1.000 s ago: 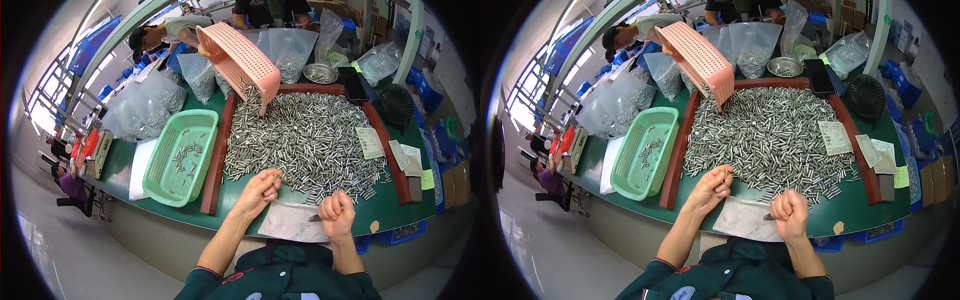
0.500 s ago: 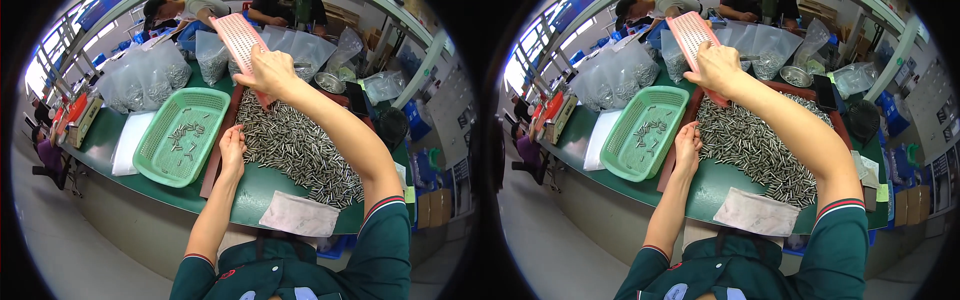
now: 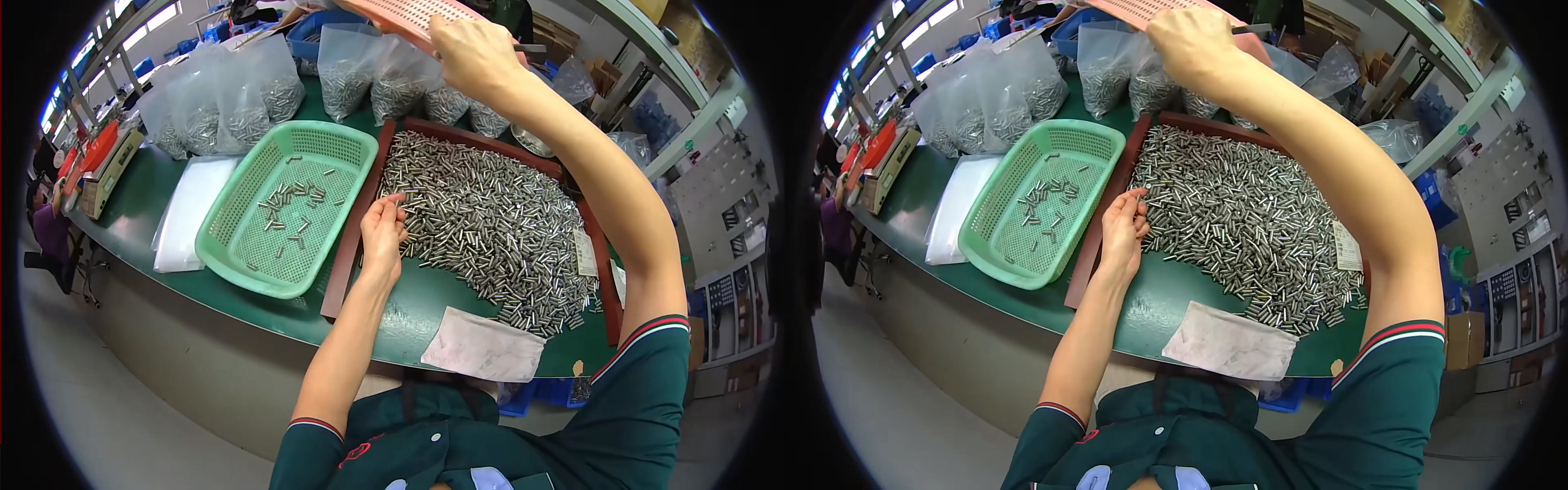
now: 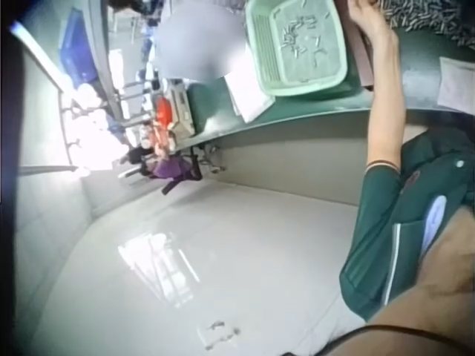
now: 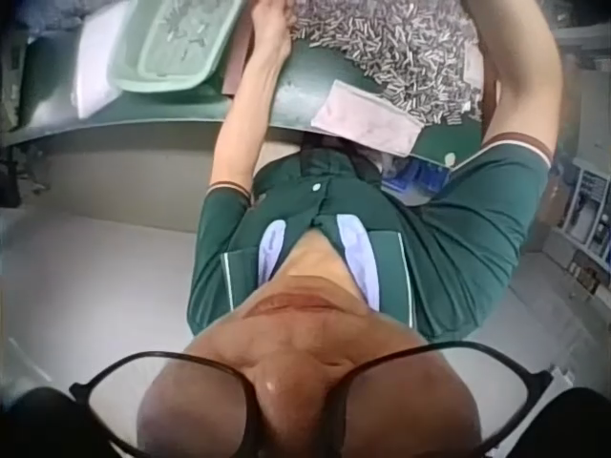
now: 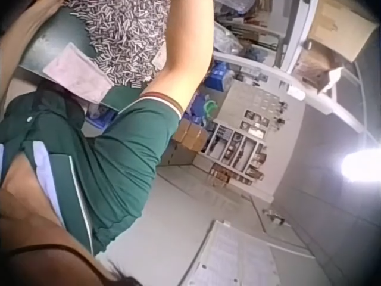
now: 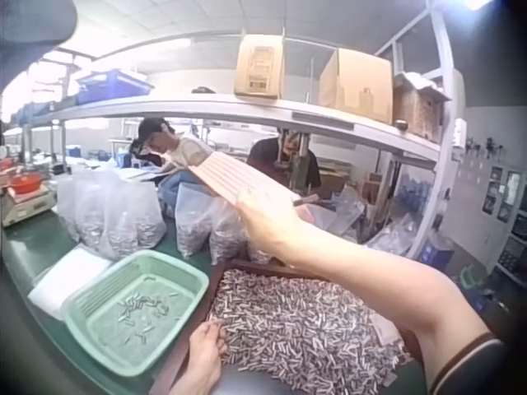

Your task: The recorder is scraping or deburring small metal cylindrical parts using a hand tool at a workbench.

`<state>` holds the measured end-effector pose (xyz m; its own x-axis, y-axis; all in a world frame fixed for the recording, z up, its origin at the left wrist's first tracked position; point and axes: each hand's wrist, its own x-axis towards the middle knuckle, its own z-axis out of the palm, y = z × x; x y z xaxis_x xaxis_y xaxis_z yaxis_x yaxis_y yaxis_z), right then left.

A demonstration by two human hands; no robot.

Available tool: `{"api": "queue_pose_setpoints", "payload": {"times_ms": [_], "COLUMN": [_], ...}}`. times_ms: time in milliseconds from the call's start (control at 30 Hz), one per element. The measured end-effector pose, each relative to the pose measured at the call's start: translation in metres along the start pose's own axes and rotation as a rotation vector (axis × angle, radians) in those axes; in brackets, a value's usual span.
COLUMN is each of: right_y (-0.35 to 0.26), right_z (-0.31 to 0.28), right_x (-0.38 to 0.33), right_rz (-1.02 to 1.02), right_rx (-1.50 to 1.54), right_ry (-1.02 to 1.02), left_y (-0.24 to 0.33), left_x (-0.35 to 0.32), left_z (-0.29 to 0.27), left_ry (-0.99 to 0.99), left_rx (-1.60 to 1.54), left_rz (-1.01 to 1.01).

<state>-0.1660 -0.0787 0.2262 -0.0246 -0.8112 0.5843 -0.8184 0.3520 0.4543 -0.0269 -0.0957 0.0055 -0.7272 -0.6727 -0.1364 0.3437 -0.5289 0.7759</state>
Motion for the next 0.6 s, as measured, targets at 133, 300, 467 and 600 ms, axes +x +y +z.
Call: {"api": "queue_pose_setpoints", "payload": {"times_ms": [133,300,467,600], "right_y": [0.006,0.01,0.022,0.017], "right_z": [0.0,-0.062,0.012,0.133], "right_x": [0.009,0.008,-0.017,-0.031], "right_rz": [-0.057,0.164,0.299,0.203], "right_rx": [-0.063,0.147,0.128,0.369], "right_ry": [0.123,0.294,0.057,-0.405], "left_y": [-0.002,0.002,0.002,0.002], "left_x": [-0.001,-0.006,-0.01,-0.01], "left_z": [0.002,-0.001,0.0,0.003], "left_ry": [-0.026,-0.038,-0.066,-0.048], "left_rx": [-0.03,-0.151,-0.24,-0.271], "left_rz": [-0.029,-0.107,-0.163,-0.205]}}
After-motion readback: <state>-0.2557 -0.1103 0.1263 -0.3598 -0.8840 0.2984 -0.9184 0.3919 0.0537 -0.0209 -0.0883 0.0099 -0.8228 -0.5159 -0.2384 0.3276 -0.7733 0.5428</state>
